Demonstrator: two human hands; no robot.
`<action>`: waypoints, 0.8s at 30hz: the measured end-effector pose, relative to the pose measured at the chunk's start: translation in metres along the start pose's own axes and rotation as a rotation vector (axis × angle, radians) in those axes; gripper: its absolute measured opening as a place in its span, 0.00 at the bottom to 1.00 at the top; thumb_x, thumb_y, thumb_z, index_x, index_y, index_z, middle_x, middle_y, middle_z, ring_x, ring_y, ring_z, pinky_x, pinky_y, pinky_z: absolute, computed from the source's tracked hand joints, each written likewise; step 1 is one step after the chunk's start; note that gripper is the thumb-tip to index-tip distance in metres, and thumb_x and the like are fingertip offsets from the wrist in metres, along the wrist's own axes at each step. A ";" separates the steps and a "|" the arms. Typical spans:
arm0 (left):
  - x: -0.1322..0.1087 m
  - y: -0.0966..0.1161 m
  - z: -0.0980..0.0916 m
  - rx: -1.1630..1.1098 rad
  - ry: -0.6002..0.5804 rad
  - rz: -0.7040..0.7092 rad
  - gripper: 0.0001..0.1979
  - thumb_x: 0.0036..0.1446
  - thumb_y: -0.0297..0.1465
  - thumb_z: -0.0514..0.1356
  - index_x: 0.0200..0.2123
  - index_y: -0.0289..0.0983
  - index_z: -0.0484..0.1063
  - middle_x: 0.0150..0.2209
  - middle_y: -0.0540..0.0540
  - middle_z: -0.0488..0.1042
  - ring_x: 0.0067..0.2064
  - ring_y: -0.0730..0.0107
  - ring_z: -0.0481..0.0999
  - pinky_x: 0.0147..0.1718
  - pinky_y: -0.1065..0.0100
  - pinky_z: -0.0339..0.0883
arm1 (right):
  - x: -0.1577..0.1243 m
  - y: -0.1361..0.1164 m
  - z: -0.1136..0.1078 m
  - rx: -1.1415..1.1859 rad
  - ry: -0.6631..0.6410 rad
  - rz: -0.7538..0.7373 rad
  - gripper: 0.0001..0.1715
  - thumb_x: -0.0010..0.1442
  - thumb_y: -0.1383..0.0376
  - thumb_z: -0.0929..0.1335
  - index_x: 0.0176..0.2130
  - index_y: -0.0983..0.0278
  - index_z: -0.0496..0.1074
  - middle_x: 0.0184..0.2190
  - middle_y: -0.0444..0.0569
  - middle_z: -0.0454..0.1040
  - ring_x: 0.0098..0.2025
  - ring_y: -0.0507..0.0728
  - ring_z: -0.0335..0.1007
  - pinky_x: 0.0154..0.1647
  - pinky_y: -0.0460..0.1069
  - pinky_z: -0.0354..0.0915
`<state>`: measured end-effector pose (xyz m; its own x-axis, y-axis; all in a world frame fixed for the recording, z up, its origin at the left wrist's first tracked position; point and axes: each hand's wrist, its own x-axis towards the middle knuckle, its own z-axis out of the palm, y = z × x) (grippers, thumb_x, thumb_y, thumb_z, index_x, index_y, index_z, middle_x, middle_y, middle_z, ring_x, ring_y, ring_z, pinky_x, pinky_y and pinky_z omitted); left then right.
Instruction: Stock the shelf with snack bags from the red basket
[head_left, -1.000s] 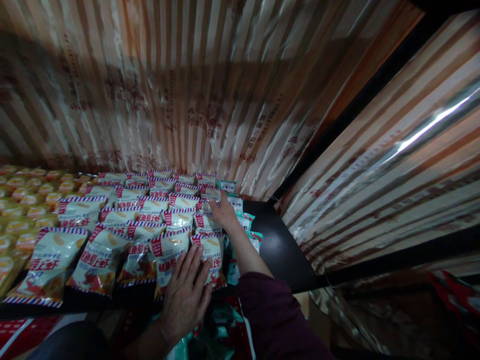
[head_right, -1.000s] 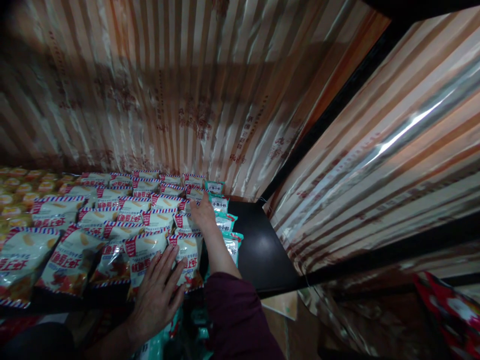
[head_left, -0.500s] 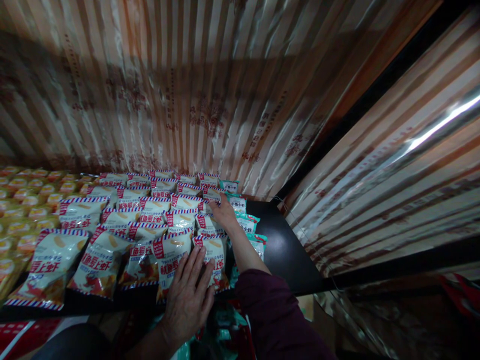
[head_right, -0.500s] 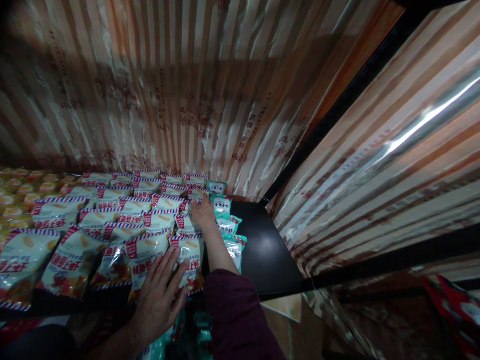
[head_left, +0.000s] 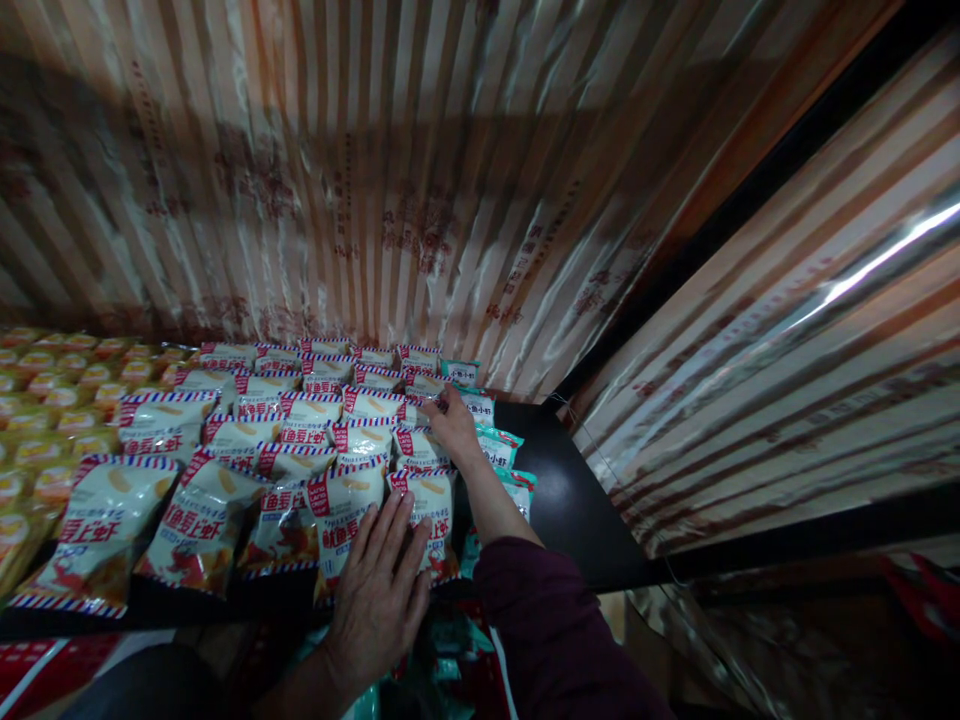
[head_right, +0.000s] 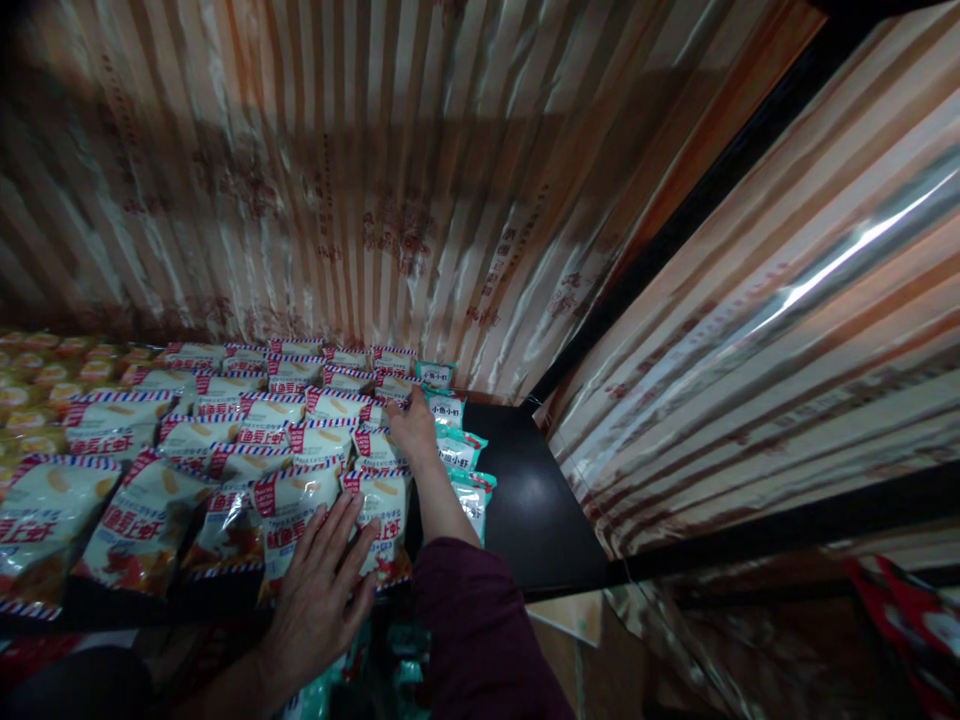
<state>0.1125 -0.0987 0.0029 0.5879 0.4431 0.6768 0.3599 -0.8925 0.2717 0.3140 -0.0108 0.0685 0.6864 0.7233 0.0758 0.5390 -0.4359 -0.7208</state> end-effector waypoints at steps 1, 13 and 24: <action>0.000 0.000 0.000 0.006 0.001 0.002 0.25 0.58 0.33 0.57 0.58 0.36 0.63 0.63 0.36 0.60 0.66 0.53 0.54 0.62 0.50 0.50 | 0.000 -0.001 -0.001 -0.014 0.002 -0.010 0.31 0.58 0.62 0.65 0.60 0.65 0.60 0.52 0.53 0.73 0.53 0.57 0.70 0.56 0.52 0.62; 0.002 0.000 -0.003 0.029 0.013 0.019 0.24 0.59 0.33 0.56 0.58 0.35 0.63 0.63 0.36 0.59 0.66 0.54 0.54 0.62 0.52 0.50 | 0.006 -0.015 -0.001 -0.317 -0.025 -0.051 0.29 0.61 0.63 0.63 0.59 0.68 0.61 0.52 0.56 0.73 0.53 0.59 0.70 0.53 0.50 0.63; 0.002 0.001 0.000 0.002 -0.001 0.001 0.25 0.58 0.31 0.57 0.59 0.35 0.63 0.64 0.35 0.57 0.66 0.52 0.53 0.62 0.51 0.48 | 0.015 -0.028 -0.003 -0.612 -0.010 -0.342 0.20 0.61 0.67 0.60 0.51 0.65 0.71 0.49 0.55 0.75 0.53 0.58 0.67 0.57 0.51 0.57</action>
<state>0.1137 -0.0988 0.0049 0.5890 0.4424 0.6762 0.3606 -0.8928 0.2700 0.3103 0.0109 0.0916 0.4261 0.8774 0.2207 0.9041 -0.4039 -0.1397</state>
